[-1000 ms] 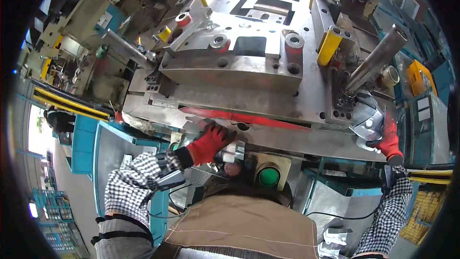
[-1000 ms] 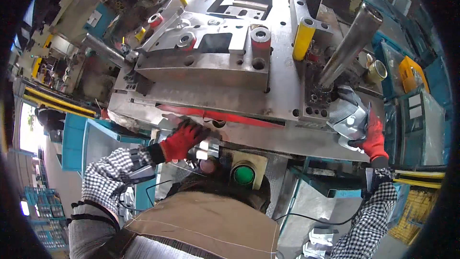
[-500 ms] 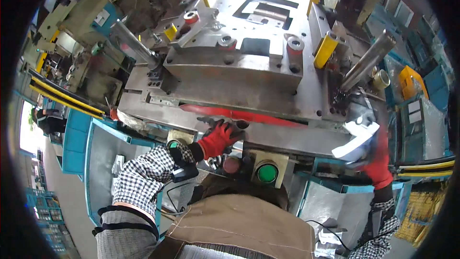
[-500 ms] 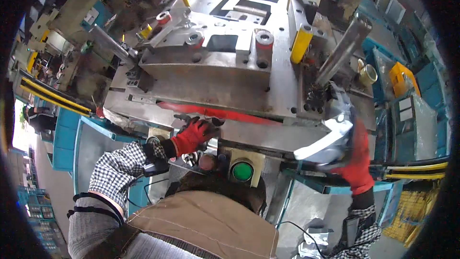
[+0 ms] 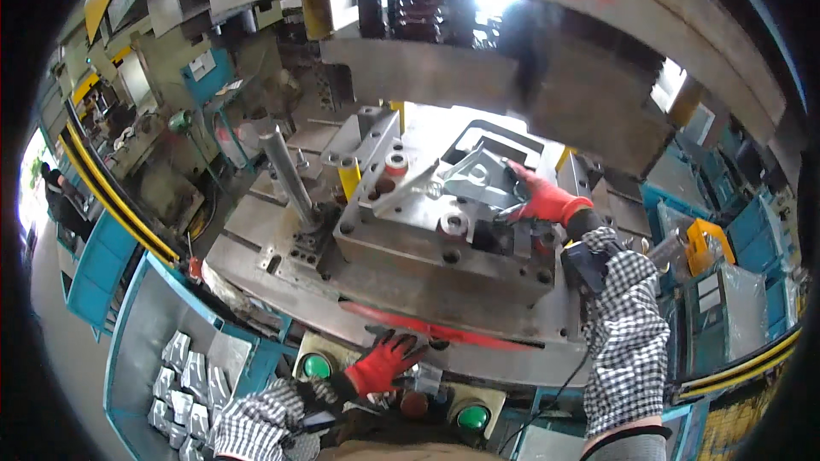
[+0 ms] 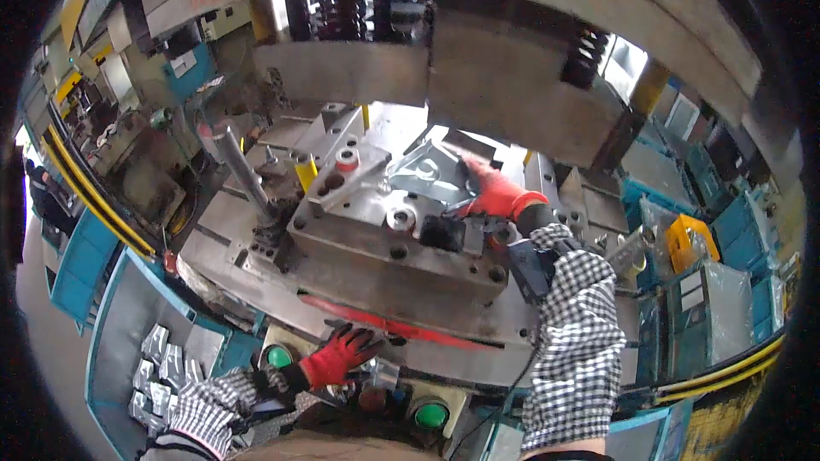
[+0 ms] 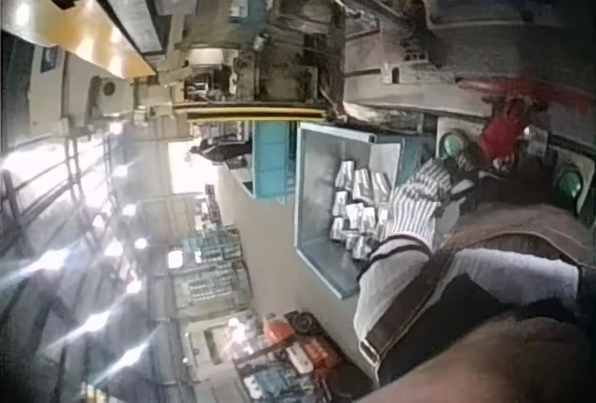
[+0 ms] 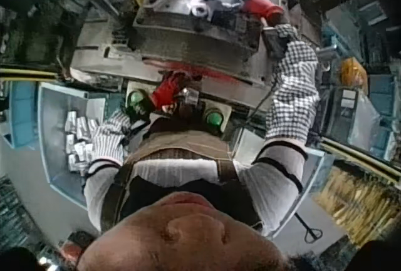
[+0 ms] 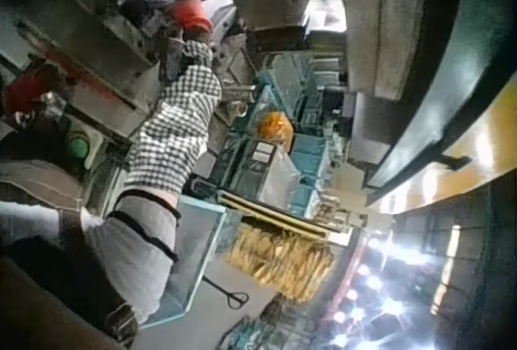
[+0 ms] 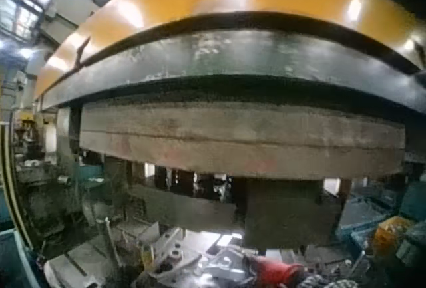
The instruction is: The recorder takes metal parts from a bin and places them into a large industrial stamping press, then operates the press using dual safety buttons.
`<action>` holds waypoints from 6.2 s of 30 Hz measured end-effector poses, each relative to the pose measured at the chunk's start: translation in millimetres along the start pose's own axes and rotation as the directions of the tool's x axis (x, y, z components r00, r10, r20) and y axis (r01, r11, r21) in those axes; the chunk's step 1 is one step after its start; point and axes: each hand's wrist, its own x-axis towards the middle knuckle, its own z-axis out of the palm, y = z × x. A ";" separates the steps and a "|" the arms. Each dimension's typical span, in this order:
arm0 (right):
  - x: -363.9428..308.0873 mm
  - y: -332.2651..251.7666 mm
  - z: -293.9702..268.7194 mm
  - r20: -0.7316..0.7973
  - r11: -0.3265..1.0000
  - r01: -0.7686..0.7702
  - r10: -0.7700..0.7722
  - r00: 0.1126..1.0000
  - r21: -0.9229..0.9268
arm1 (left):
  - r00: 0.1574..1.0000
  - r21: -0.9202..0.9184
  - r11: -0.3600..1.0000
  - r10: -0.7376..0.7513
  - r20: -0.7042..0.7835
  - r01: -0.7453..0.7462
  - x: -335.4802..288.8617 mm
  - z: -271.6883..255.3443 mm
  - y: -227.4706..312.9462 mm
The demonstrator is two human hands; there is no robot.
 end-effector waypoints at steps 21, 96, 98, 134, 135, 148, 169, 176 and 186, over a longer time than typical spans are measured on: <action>54.0 -73.6 83.9 -0.232 0.910 -0.217 0.139 0.963 -0.354 | 0.913 -0.027 0.936 -0.348 -0.215 0.351 -135.6 -80.7 -115.1; -487.9 114.4 56.6 -0.143 0.422 -0.837 0.858 0.493 -0.347 | 0.919 -0.156 0.963 0.258 0.299 -0.220 370.1 -257.0 -107.5; -480.6 122.7 56.4 -0.114 0.475 -0.805 0.833 0.541 -0.354 | 0.867 -0.165 0.978 0.190 0.460 -0.126 392.2 -233.7 -125.0; -457.0 -118.6 88.8 -0.191 0.906 -0.381 0.414 0.890 0.186 | 0.963 0.156 0.975 0.117 0.243 -0.158 57.6 11.7 45.5; -438.8 -122.7 84.1 -0.196 0.920 -0.349 0.381 0.904 0.181 | 0.966 0.180 0.968 0.133 0.224 -0.175 55.8 23.8 41.9; -77.0 -72.0 -9.7 -0.142 0.979 -0.018 -0.011 0.990 -0.203 | 0.965 -0.024 0.967 0.254 0.062 -0.253 25.4 27.5 1.3; 31.2 -125.6 84.9 -0.456 0.964 -0.087 -0.040 0.889 -0.253 | 0.986 -0.512 0.859 -0.067 -0.156 -0.023 -65.3 -44.0 -82.3; -275.0 -172.8 160.2 -0.329 0.818 -0.284 0.483 0.812 0.501 | 0.340 -0.948 0.278 -0.916 -0.213 0.153 -208.8 -15.0 -116.4; -434.7 -124.1 434.8 0.063 0.307 -0.428 0.746 0.662 0.850 | 0.453 -0.979 -0.146 -0.869 0.196 0.144 -276.4 134.3 -117.6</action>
